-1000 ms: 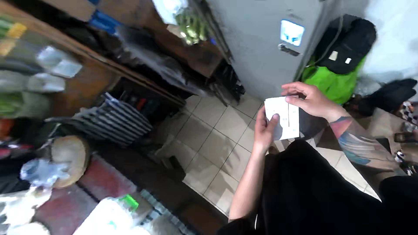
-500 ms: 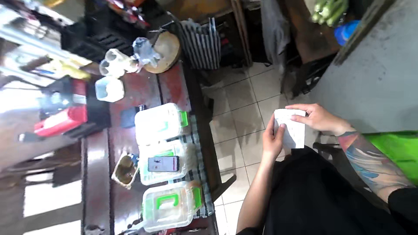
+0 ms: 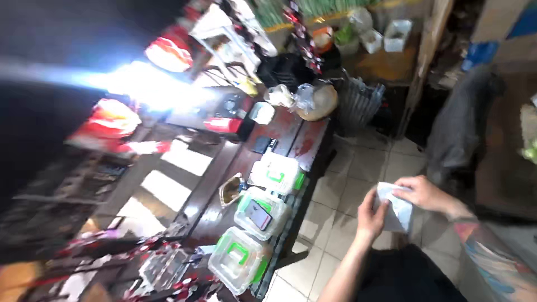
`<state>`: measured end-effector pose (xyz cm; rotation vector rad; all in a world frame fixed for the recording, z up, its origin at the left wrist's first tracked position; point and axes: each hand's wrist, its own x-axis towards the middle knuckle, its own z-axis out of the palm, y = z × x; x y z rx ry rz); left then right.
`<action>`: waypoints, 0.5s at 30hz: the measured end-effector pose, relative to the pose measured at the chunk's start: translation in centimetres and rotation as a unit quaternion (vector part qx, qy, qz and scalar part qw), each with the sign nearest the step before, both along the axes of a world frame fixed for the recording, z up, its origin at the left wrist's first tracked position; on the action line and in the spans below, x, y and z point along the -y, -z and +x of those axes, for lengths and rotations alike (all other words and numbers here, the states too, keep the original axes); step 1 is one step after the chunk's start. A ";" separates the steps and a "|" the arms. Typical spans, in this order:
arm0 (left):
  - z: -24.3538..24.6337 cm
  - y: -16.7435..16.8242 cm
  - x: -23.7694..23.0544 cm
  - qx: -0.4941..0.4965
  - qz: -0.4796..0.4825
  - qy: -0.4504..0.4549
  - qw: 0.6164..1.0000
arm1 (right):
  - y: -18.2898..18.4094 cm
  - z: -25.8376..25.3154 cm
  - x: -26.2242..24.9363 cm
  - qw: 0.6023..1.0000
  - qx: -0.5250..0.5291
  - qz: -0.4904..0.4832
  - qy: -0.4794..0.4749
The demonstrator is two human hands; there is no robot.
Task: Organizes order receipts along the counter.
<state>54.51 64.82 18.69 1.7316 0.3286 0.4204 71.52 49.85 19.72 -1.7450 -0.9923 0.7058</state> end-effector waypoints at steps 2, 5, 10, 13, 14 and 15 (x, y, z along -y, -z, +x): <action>1.5 -0.8 -1.2 0.003 -0.016 -0.011 1.000 | -0.9 2.2 -1.9 0.999 0.037 0.016 -0.021; 3.0 -1.6 -3.5 -0.003 -0.074 0.002 0.997 | -1.9 4.4 -4.8 0.995 0.052 0.048 -0.064; 4.0 -1.0 -8.1 0.005 -0.035 -0.055 0.998 | -2.3 7.0 -11.2 0.982 0.093 0.079 -0.146; 4.0 -0.6 -11.5 0.063 0.005 -0.119 0.991 | -3.3 8.1 -16.5 0.967 0.144 0.099 -0.187; 3.9 -0.8 -12.8 0.081 0.016 -0.139 0.987 | -4.2 8.6 -18.5 0.960 0.170 0.106 -0.194; 3.8 -1.0 -14.3 0.093 0.029 -0.162 0.982 | -5.6 9.2 -20.5 0.952 0.202 0.120 -0.197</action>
